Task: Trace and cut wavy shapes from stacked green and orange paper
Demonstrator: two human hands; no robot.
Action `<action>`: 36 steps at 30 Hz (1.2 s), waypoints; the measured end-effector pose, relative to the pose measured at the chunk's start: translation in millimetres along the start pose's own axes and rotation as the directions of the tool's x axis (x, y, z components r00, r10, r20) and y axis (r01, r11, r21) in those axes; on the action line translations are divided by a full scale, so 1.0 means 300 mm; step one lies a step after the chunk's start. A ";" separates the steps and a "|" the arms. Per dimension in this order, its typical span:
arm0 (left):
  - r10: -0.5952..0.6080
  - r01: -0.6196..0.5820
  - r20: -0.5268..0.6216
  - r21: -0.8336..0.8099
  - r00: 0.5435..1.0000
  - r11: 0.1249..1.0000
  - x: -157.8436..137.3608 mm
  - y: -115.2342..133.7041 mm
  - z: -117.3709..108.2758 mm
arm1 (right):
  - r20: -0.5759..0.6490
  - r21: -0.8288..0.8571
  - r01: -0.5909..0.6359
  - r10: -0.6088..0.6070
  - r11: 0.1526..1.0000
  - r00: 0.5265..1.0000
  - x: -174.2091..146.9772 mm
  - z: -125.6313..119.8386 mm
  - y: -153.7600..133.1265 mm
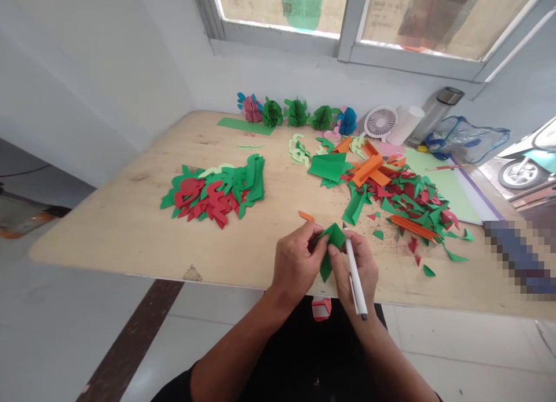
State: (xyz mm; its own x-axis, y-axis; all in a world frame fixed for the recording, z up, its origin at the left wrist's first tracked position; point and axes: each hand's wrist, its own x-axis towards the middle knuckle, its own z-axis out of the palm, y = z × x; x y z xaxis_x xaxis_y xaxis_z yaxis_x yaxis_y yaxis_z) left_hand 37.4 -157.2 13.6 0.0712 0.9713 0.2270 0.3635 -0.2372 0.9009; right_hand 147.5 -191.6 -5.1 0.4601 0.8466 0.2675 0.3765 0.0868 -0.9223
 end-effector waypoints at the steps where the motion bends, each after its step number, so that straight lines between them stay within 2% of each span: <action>1: -0.019 0.019 0.007 -0.040 1.000 0.999 0.003 -0.004 -0.003 | -0.020 -0.001 -0.021 0.021 1.000 1.000 0.002 -0.003 0.003; 4: -0.125 0.135 0.062 -0.204 0.990 0.970 0.015 -0.020 -0.017 | -0.044 0.063 -0.122 0.125 0.990 0.991 0.011 -0.012 0.013; 8: -0.283 0.338 0.191 -0.413 0.940 0.846 0.023 -0.034 -0.035 | 0.005 0.202 -0.231 0.235 0.952 0.972 0.019 -0.019 0.011; 10: -0.330 0.396 0.220 -0.465 0.918 0.792 0.021 -0.036 -0.036 | -0.002 0.246 -0.250 0.259 0.936 0.966 0.019 -0.017 0.005; 13: -0.348 0.410 0.216 -0.482 0.912 0.774 0.011 -0.038 -0.029 | -0.004 0.283 -0.268 0.281 0.921 0.960 0.018 -0.012 -0.001; 17: -0.315 0.413 0.273 -0.495 0.909 0.764 -0.004 -0.045 -0.023 | -0.025 0.199 -0.216 0.225 0.956 0.974 0.018 -0.012 -0.003; 21: -0.345 0.399 0.204 -0.549 0.916 0.734 -0.015 -0.055 -0.031 | 0.027 0.072 -0.138 0.137 0.988 0.990 0.011 -0.023 -0.016; 26: -0.398 0.436 0.224 -0.677 0.890 0.593 -0.018 -0.063 -0.045 | 0.125 -0.032 -0.076 0.079 0.997 0.989 -0.010 -0.041 -0.039; 29: -0.403 0.441 0.240 -0.718 0.883 0.539 -0.022 -0.057 -0.048 | 0.128 -0.053 -0.083 0.089 0.995 0.988 -0.018 -0.047 -0.036; 33: -0.336 0.438 0.286 -0.670 0.898 0.599 -0.046 -0.038 -0.054 | 0.100 -0.046 -0.090 0.094 0.995 0.991 -0.010 -0.046 -0.012; 36: -0.295 0.466 0.365 -0.608 0.883 0.642 -0.076 -0.033 -0.065 | 0.071 0.033 -0.110 0.108 0.993 0.992 0.006 -0.038 0.014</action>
State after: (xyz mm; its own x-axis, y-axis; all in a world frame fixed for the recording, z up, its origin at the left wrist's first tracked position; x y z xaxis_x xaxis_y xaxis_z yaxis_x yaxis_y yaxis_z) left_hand 13.9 -177.5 6.7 0.2951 0.9342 -0.2003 -0.2985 0.2893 0.9095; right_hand 159.1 -195.7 -5.1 0.4400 0.8860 0.1462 0.2968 0.0101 -0.9549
